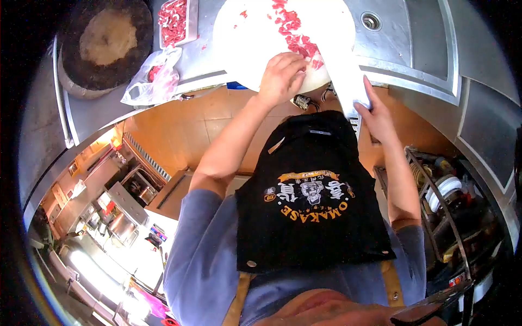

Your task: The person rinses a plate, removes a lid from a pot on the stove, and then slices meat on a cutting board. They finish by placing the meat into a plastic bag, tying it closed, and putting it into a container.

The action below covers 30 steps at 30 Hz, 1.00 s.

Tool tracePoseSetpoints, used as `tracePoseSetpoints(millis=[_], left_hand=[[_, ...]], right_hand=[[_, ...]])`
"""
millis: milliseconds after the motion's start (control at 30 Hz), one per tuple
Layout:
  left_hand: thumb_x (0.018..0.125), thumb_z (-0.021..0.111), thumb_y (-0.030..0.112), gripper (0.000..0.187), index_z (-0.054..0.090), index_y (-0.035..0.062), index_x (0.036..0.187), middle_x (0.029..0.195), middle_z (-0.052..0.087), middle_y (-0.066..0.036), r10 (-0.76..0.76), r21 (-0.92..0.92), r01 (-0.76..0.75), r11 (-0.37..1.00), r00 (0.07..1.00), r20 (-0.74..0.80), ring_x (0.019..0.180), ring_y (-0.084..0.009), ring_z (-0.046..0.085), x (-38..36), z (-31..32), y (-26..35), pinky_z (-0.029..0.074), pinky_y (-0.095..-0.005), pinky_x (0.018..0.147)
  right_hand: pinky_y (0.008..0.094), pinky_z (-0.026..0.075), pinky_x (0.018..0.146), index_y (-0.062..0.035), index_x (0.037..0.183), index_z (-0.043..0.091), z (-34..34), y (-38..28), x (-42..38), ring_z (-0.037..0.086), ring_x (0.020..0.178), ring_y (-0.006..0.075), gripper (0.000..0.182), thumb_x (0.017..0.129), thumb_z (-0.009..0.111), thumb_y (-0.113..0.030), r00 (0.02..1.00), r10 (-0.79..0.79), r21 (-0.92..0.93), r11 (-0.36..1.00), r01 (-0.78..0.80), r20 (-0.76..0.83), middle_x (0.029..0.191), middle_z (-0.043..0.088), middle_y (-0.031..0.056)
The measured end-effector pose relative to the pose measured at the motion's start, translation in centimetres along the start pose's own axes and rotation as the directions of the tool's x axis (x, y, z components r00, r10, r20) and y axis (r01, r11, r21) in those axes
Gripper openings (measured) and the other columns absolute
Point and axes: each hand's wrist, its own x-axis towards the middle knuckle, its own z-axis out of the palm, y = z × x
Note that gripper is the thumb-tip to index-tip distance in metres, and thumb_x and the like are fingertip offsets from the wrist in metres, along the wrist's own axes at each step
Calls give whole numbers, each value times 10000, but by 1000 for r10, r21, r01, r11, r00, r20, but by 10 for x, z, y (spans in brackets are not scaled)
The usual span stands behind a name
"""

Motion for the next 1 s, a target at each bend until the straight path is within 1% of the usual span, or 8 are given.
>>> tracePoseSetpoints(millis=[67,167,200,333,433,600,733,1000], left_hand=[[881,642,152,399,635,63,1270,1357,584,-153,-43,-30,41,999,997,-64,1328,-355,465,2,3,1,337,-471,1115],[895,634,180,442,594,57,1318,1407,547,-144,-74,134,96,986,984,-160,1371,-369,417,2,8,4,304,-498,1133],[914,618,242,469,573,66,1347,1447,510,-122,-86,193,104,976,991,-99,1396,-366,381,3,8,7,271,-513,1149],[972,532,434,600,455,99,1463,1566,369,-53,-96,296,68,953,992,81,1487,-341,216,3,13,6,153,-555,1191],[978,489,508,653,419,109,1490,1583,341,-45,-112,334,62,940,985,133,1501,-329,177,6,12,5,118,-560,1197],[997,431,534,675,347,122,1525,1615,266,-46,-158,367,76,927,967,199,1514,-323,115,10,10,6,84,-540,1212],[990,421,563,692,346,133,1528,1613,271,-48,-161,358,84,930,968,192,1513,-325,116,9,11,4,80,-541,1212],[977,491,498,618,437,135,1475,1585,326,-67,-188,380,124,917,973,134,1493,-331,195,-3,8,5,136,-541,1200]], right_hand=[[365,479,978,-269,1561,268,24,-1,14,571,1251,323,744,936,661,-180,993,-92,-41,995,89,-80,1401,535,237],[379,502,933,-283,1558,266,36,-16,18,627,1159,364,739,936,657,-206,1000,-3,-137,991,0,-20,1309,599,249],[412,514,897,-297,1557,258,43,0,20,647,1087,409,737,936,650,-236,989,-125,-166,980,111,-75,1223,635,268],[444,516,885,-301,1558,248,46,5,17,646,1072,423,735,938,639,-233,994,-67,-207,977,47,-91,1184,644,284],[466,517,870,-307,1560,230,44,3,15,646,1040,444,738,942,626,-232,984,-143,-248,962,112,-109,1144,650,300],[475,525,834,-317,1562,212,43,-12,21,657,972,457,749,940,626,-258,995,-40,-296,955,11,-92,1062,670,296],[469,523,851,-333,1557,220,48,-18,49,661,967,451,754,933,636,-262,983,-152,-345,932,108,-104,1070,673,286],[412,511,900,-348,1552,250,34,5,3,643,1104,378,736,941,646,-245,999,-44,-237,970,47,17,1243,628,257]])
